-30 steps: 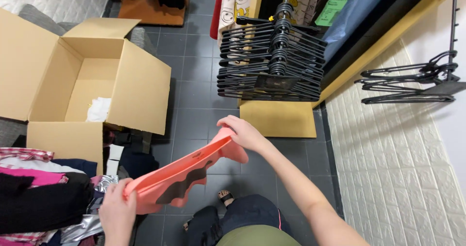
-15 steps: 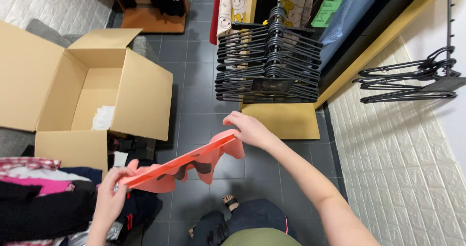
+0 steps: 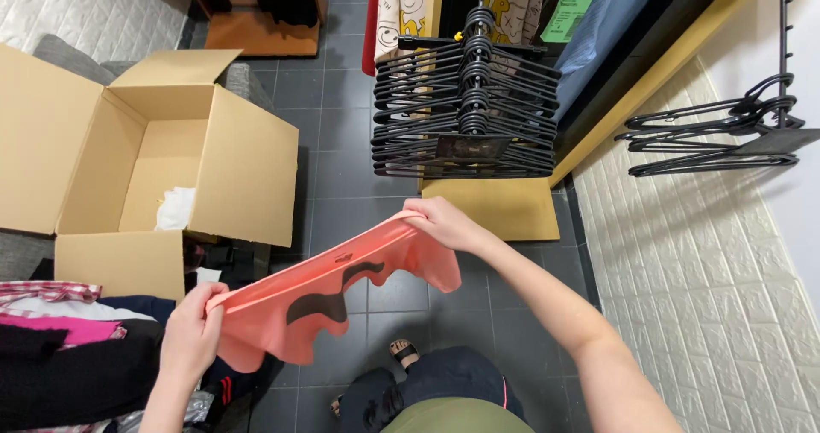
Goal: Folding various garments on a desk and placing them into a cardboard box
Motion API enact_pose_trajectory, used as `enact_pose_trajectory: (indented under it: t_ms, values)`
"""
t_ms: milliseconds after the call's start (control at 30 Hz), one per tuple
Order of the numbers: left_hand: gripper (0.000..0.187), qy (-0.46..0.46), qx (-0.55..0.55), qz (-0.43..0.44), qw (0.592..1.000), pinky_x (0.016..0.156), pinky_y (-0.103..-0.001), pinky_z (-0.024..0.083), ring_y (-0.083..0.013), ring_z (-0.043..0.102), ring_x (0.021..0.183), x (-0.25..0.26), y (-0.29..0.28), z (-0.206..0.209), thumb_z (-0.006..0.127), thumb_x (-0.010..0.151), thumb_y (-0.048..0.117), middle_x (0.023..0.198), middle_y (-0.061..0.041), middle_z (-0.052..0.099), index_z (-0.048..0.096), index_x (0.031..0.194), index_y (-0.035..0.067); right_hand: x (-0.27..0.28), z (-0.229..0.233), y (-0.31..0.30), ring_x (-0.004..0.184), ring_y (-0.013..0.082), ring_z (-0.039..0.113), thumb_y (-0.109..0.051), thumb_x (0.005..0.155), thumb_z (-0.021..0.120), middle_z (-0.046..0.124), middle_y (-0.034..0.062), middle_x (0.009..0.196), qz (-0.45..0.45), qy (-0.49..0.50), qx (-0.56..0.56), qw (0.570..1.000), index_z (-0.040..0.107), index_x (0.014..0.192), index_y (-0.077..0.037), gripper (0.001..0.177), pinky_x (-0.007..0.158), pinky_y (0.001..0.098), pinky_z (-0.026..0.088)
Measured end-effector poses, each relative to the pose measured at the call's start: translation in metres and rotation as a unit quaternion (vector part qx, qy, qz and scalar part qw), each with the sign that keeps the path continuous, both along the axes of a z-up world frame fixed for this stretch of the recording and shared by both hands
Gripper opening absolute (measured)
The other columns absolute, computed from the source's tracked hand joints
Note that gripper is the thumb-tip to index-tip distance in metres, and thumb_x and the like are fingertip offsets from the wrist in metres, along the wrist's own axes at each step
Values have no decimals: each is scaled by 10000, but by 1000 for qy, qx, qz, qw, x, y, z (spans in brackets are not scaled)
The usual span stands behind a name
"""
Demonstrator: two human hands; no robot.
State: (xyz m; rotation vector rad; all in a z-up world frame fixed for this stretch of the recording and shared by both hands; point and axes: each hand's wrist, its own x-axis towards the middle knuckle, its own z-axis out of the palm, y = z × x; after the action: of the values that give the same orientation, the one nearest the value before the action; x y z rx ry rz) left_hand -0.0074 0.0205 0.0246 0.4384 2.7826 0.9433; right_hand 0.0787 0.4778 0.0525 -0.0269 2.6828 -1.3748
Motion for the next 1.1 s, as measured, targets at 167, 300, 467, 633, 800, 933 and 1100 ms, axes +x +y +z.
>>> enact_pose_trajectory:
  t_ms: [167, 300, 467, 633, 800, 933, 1100]
  values:
    - [236, -26, -56, 8, 998, 808, -393, 475, -322, 671, 853, 0, 4, 11, 492, 989, 284, 931, -92, 736, 688, 1037, 161, 0, 9, 9, 688, 192, 499, -463, 883, 758, 580, -5, 710, 40, -5, 111, 993, 550, 847, -185, 349, 632, 327, 379]
    - [300, -116, -62, -14, 991, 744, -266, 453, -180, 607, 733, 9, 12, 40, 851, 811, 402, 779, -25, 726, 726, 955, 171, -4, -1, 25, 725, 267, 576, -85, 833, 497, 686, 28, 817, 91, 8, 173, 981, 564, 913, -198, 153, 630, 389, 401]
    - [256, -99, -157, -28, 982, 781, -351, 488, -311, 677, 845, 7, -5, 26, 654, 939, 432, 918, -69, 767, 688, 1105, 241, -7, -4, 35, 802, 215, 595, -73, 925, 585, 609, 13, 972, 40, 138, 129, 981, 575, 1001, -157, 114, 709, 348, 445]
    - [180, -88, 17, 5, 996, 841, -281, 449, -180, 627, 869, 2, -36, -1, 669, 976, 198, 1003, -33, 762, 724, 1125, 113, -13, -2, 31, 900, 171, 601, -120, 1023, 578, 612, 28, 1052, -10, 181, 23, 983, 663, 1044, -134, 89, 813, 295, 476]
    - [254, -2, 102, 62, 993, 749, -288, 389, -142, 490, 800, 11, -53, -7, 573, 1118, 243, 861, -26, 630, 751, 1146, 64, -38, -25, 16, 872, 257, 657, -109, 935, 561, 748, 70, 932, 138, 214, 54, 966, 725, 1015, -72, 185, 810, 392, 494]
    - [292, 11, 71, 89, 993, 815, -325, 413, -193, 564, 871, 13, -84, -23, 499, 1152, 228, 974, -82, 698, 708, 1282, 72, -35, -22, -15, 902, 285, 576, -233, 1108, 412, 591, 114, 1040, 176, 115, 39, 977, 512, 1109, -92, 172, 834, 398, 460]
    - [329, -46, -115, 77, 989, 820, -272, 443, -131, 527, 814, 44, -132, -17, 838, 820, 362, 817, -85, 644, 743, 1040, 136, -64, -14, -48, 847, 242, 592, -363, 1056, 543, 649, 42, 953, 173, 149, 30, 973, 583, 1054, -125, 241, 761, 357, 446]
